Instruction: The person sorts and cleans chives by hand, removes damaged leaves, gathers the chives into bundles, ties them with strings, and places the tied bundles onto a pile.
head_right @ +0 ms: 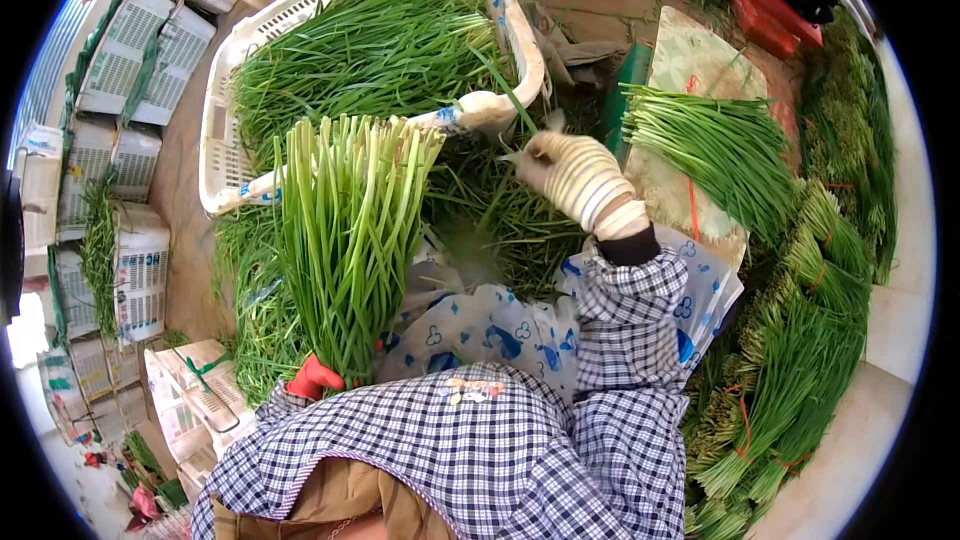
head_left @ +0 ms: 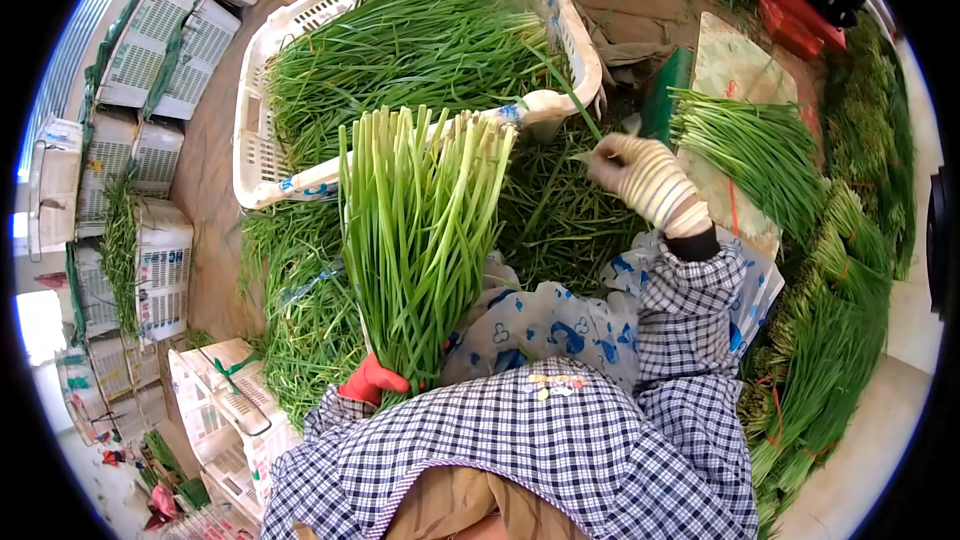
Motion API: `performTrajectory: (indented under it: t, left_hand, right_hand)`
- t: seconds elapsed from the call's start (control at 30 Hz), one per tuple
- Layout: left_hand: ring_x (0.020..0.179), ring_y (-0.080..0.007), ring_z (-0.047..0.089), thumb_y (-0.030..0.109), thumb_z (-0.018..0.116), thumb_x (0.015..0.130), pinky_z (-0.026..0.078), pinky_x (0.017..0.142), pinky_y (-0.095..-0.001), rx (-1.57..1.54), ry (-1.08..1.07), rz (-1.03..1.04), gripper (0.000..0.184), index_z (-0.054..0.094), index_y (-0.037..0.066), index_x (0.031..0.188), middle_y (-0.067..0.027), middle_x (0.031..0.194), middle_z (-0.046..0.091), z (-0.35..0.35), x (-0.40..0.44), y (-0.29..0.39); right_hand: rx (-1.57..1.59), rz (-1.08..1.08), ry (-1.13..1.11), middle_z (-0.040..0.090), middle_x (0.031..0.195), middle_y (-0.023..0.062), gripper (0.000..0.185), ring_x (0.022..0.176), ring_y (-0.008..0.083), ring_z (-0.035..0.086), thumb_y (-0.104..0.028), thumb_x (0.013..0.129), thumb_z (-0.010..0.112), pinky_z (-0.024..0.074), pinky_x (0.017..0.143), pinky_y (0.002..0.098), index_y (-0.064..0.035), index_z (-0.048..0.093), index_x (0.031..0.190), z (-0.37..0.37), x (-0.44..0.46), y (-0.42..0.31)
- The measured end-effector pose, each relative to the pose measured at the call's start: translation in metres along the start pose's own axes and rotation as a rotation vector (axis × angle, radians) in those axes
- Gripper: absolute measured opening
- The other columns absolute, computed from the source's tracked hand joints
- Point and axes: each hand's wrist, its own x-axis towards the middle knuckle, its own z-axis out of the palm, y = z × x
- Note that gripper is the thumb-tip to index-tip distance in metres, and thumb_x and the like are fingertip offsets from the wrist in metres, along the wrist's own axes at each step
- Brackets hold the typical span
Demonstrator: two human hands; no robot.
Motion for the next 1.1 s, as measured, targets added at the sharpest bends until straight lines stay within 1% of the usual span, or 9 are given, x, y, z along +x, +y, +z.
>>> performTrajectory:
  t: [0.2, 0.27, 0.4, 0.5, 0.7, 0.8, 0.83, 0.97, 1.1]
  left_hand:
    - [0.105, -0.0233, 0.062, 0.000, 0.074, 0.054, 0.050, 0.090, -0.0365, -0.018, 0.026, -0.047, 0.088, 0.045, -0.001, 0.137, -0.0146, 0.130, 0.057, 0.026, 0.002, 0.020]
    - [0.088, -0.0208, 0.065, 0.009, 0.080, 0.057, 0.052, 0.078, -0.0332, 0.099, 0.104, -0.007, 0.071, 0.057, 0.000, 0.124, -0.0112, 0.107, 0.067, 0.033, 0.002, 0.022]
    - [0.091, -0.0210, 0.065, 0.003, 0.078, 0.057, 0.052, 0.083, -0.0350, 0.148, 0.203, -0.037, 0.066, 0.059, 0.001, 0.120, -0.0102, 0.103, 0.068, 0.039, 0.000, 0.024]
    - [0.102, -0.0198, 0.062, 0.000, 0.077, 0.058, 0.048, 0.091, -0.0351, 0.178, 0.183, -0.008, 0.071, 0.056, 0.002, 0.125, -0.0085, 0.113, 0.065, 0.041, 0.006, 0.030]
    - [0.114, -0.0210, 0.056, -0.008, 0.075, 0.058, 0.044, 0.099, -0.0356, 0.216, 0.196, 0.029, 0.079, 0.051, 0.002, 0.132, -0.0085, 0.126, 0.060, 0.062, 0.008, 0.041]
    - [0.116, -0.0203, 0.055, -0.006, 0.077, 0.059, 0.042, 0.102, -0.0357, 0.289, 0.165, 0.097, 0.080, 0.049, 0.004, 0.134, -0.0071, 0.126, 0.060, 0.060, 0.006, 0.035]
    - [0.118, -0.0209, 0.054, -0.007, 0.078, 0.058, 0.041, 0.102, -0.0359, 0.309, 0.121, 0.089, 0.085, 0.047, 0.004, 0.136, -0.0074, 0.129, 0.058, 0.047, 0.007, 0.026]
    - [0.120, -0.0216, 0.052, -0.005, 0.077, 0.058, 0.040, 0.104, -0.0366, 0.317, 0.085, 0.004, 0.085, 0.046, 0.004, 0.137, -0.0080, 0.131, 0.056, 0.029, 0.006, 0.009]
    - [0.123, -0.0226, 0.050, -0.002, 0.076, 0.058, 0.037, 0.106, -0.0377, 0.194, 0.068, 0.019, 0.087, 0.044, 0.004, 0.138, -0.0090, 0.133, 0.055, 0.027, 0.011, 0.003]
  right_hand:
    - [0.096, -0.411, 0.198, 0.068, 0.102, 0.0171, 0.040, 0.083, 0.0257, 0.069, -0.010, 0.082, 0.070, 0.0529, 0.076, 0.0303, -0.0069, 0.060, 0.121, 0.043, -0.002, -0.047]
    - [0.155, -0.537, 0.313, 0.070, 0.089, 0.0129, 0.036, 0.074, 0.0240, 0.067, -0.013, 0.083, 0.069, 0.0534, 0.073, 0.0316, -0.0057, 0.061, 0.118, 0.048, -0.001, -0.046]
    - [1.341, -0.257, 0.015, 0.061, 0.078, 0.0020, 0.027, 0.075, 0.0191, 0.063, -0.008, 0.085, 0.063, 0.0516, 0.077, 0.0308, -0.0023, 0.064, 0.111, -0.005, -0.020, 0.010]
    - [0.063, -0.411, 0.232, 0.062, 0.110, 0.0130, 0.034, 0.101, 0.0253, 0.060, -0.005, 0.075, 0.066, 0.0503, 0.091, 0.0361, -0.0021, 0.064, 0.109, -0.029, -0.032, -0.014]
    - [-0.608, -0.490, 0.295, 0.045, 0.141, 0.0099, 0.065, 0.136, 0.0304, 0.032, -0.057, 0.066, 0.074, 0.0064, 0.117, 0.0516, -0.0154, 0.066, 0.115, 0.027, -0.002, -0.080]
    - [-0.360, -0.387, 0.045, 0.040, 0.147, 0.0115, 0.086, 0.141, 0.0308, 0.026, -0.069, 0.067, 0.067, 0.0070, 0.117, 0.0504, -0.0090, 0.059, 0.128, 0.064, 0.031, -0.053]
    - [0.090, -0.321, 0.067, 0.043, 0.144, 0.0164, 0.087, 0.139, 0.0358, 0.028, -0.049, 0.064, 0.080, 0.0131, 0.116, 0.0477, -0.0074, 0.051, 0.135, 0.073, 0.034, -0.049]
    - [0.318, -0.382, -0.026, 0.041, 0.144, 0.0183, 0.082, 0.137, 0.0384, 0.029, -0.033, 0.062, 0.081, 0.0161, 0.115, 0.0480, -0.0089, 0.052, 0.135, 0.077, 0.031, -0.053]
    - [-0.104, -0.380, 0.066, 0.036, 0.147, 0.0177, 0.056, 0.139, 0.0363, 0.027, -0.045, 0.067, 0.074, 0.0124, 0.114, 0.0550, -0.0077, 0.071, 0.108, 0.072, 0.020, -0.061]
